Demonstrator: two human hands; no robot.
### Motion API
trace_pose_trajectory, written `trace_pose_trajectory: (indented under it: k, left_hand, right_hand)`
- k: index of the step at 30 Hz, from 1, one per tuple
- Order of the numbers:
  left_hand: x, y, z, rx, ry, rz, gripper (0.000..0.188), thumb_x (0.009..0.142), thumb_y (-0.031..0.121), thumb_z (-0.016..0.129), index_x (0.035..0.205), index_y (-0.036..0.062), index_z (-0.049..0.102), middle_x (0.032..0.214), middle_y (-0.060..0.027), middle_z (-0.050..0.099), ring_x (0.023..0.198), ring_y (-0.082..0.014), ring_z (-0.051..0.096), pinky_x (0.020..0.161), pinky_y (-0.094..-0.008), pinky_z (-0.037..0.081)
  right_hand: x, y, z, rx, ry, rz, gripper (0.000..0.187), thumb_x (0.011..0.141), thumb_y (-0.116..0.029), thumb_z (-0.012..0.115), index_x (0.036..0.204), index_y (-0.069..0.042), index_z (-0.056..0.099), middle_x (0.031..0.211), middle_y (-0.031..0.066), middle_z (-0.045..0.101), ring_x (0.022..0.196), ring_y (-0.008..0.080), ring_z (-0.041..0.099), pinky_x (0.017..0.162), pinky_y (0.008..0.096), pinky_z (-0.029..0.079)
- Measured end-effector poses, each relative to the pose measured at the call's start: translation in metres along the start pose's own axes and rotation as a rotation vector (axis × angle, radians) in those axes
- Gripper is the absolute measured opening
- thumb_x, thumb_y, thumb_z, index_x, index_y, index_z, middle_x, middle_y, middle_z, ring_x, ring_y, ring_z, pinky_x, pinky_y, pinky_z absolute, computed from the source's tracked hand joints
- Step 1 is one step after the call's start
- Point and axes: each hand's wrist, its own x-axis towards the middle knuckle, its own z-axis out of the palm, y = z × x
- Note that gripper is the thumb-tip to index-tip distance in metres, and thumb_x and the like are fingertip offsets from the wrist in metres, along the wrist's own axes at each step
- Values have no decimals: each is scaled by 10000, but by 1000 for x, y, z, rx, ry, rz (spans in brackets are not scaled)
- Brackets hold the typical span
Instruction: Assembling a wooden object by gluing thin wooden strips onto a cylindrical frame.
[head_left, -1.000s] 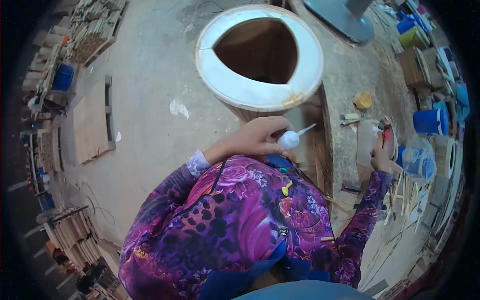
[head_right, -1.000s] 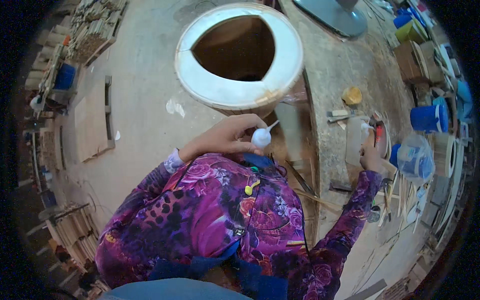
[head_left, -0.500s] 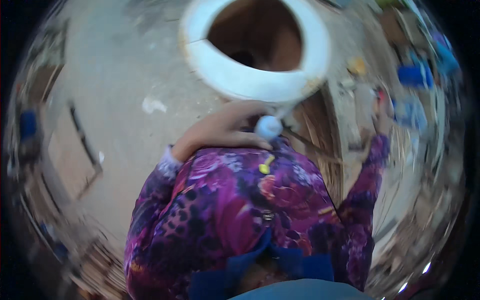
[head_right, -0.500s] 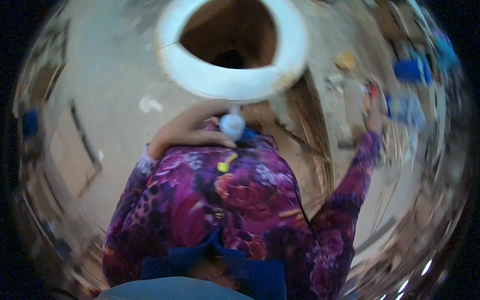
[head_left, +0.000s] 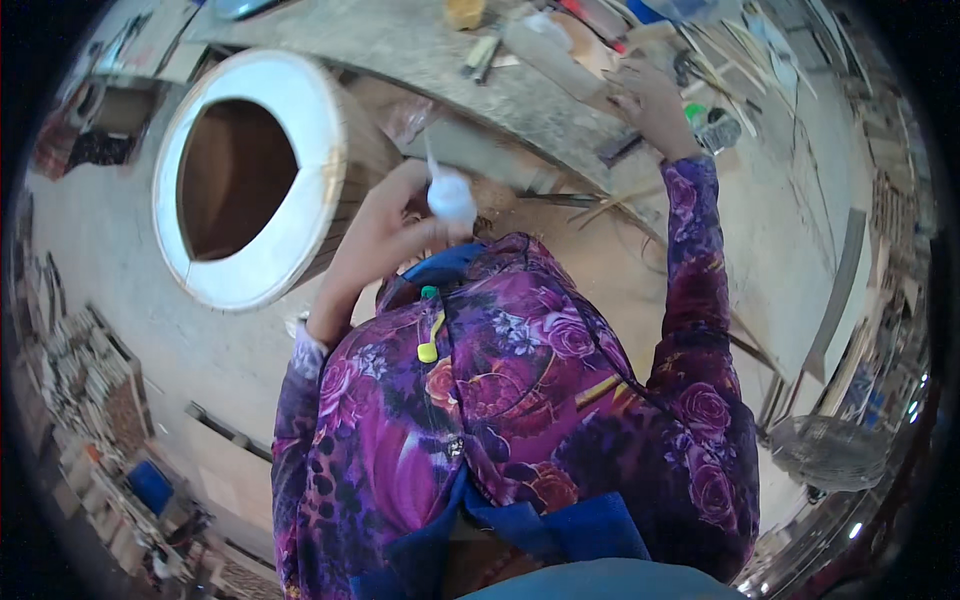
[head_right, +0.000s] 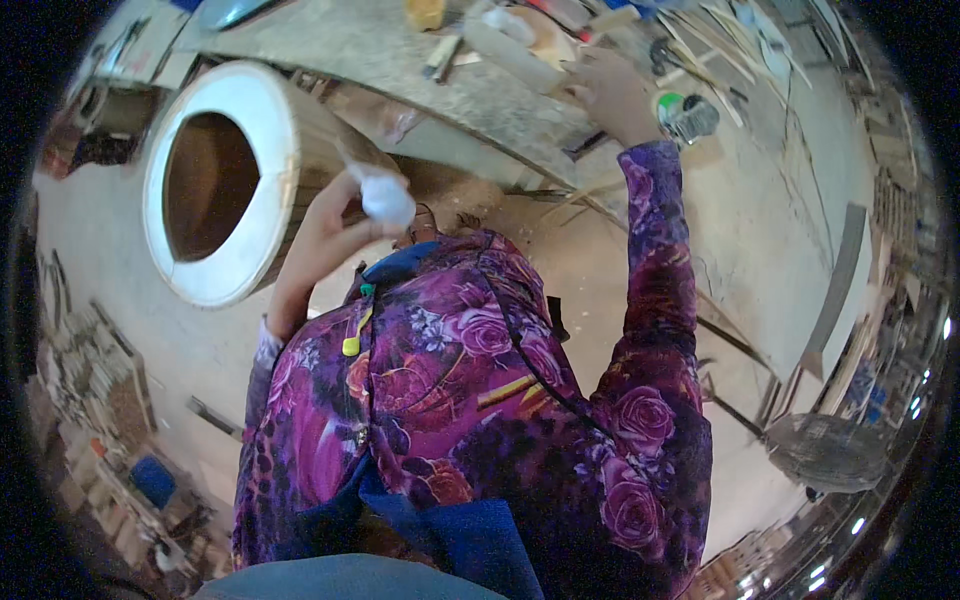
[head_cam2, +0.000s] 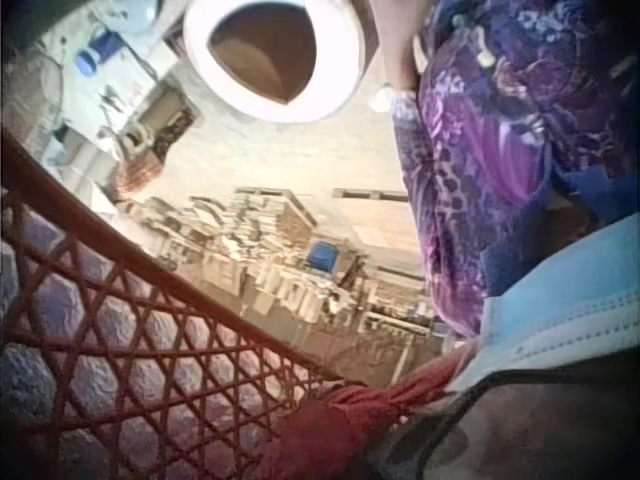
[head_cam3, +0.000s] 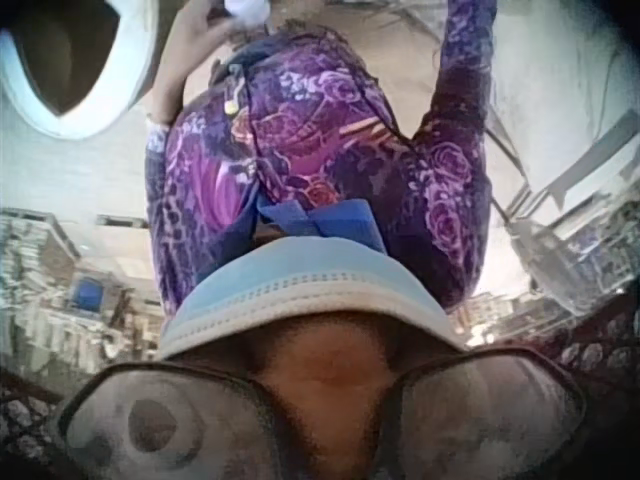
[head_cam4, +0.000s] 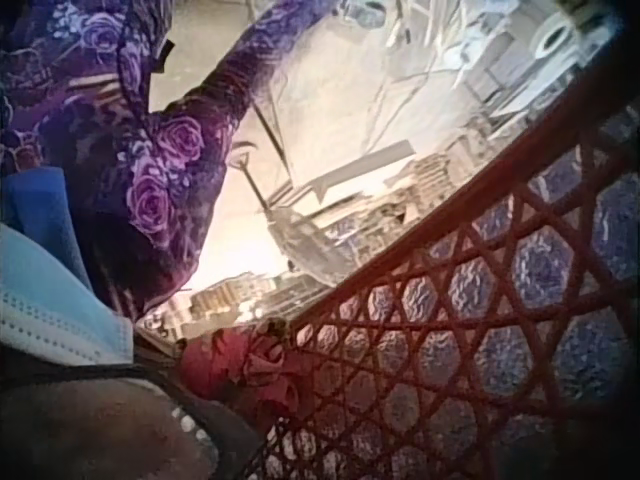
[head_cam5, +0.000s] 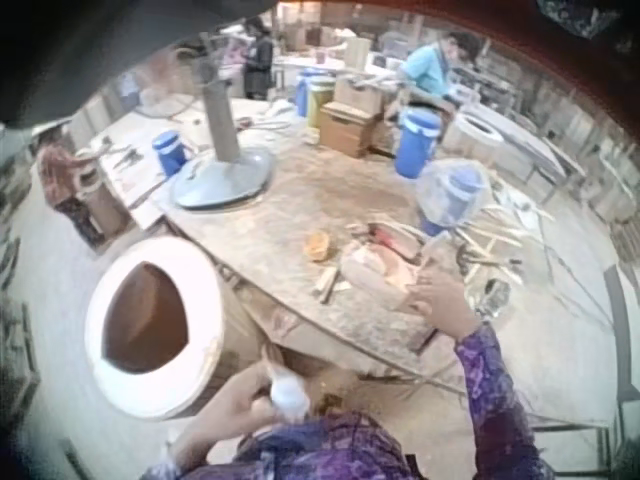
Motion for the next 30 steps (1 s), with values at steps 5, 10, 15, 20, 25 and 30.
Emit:
trace_pose_trajectory:
  k: [5, 10, 15, 20, 25, 30]
  left_hand:
    - [173, -39, 72, 679, 251, 326, 399, 759, 246, 754, 1025, -6, 596, 926, -157, 601, 797, -272, 612, 682, -348, 491]
    - [266, -64, 119, 1001, 444, 458, 402, 758, 244, 748, 1042, 2, 596, 965, -188, 600, 826, -344, 614, 695, -412, 499]
    - [278, -39, 124, 781, 434, 240, 323, 795, 168, 698, 1087, 51, 627, 972, -180, 643, 863, -339, 636, 757, -412, 496]
    - [311, -32, 76, 1121, 566, 133, 280, 817, 212, 654, 1044, 48, 650, 915, -189, 666, 844, -356, 643, 729, -430, 501]
    - [303, -59, 53, 1103, 615, 96, 188, 778, 160, 584, 922, 62, 654, 829, -197, 659, 816, -373, 641, 712, -480, 495]
    - [211, -55, 49, 974, 526, -60, 227, 732, 243, 634, 832, 44, 673, 774, -202, 655, 779, -391, 637, 691, -472, 499]
  right_hand:
    - [-77, 53, -45, 214, 28, 214, 173, 836, -166, 626, 946, -43, 676, 1046, 133, 629, 1011, 309, 580, 897, 404, 449]
    - [-118, 74, -69, 361, -39, 363, 156, 849, -158, 630, 915, -18, 649, 969, 157, 627, 929, 328, 596, 848, 414, 452]
    - [-137, 74, -61, 382, -18, 315, 135, 867, -172, 602, 879, -40, 629, 904, 141, 624, 850, 324, 593, 808, 396, 455]
    - [-87, 32, -50, 1034, -87, 171, 110, 853, -152, 597, 868, -44, 607, 842, 118, 597, 832, 306, 592, 792, 352, 474]
    - [25, -12, -44, 911, 50, -107, 169, 832, -158, 594, 945, -33, 599, 1032, 155, 574, 1039, 327, 539, 909, 391, 440]
    - [124, -48, 54, 125, 138, 45, 552, 802, -368, 671, 1213, -24, 541, 1200, 228, 546, 1177, 395, 474, 1003, 456, 385]
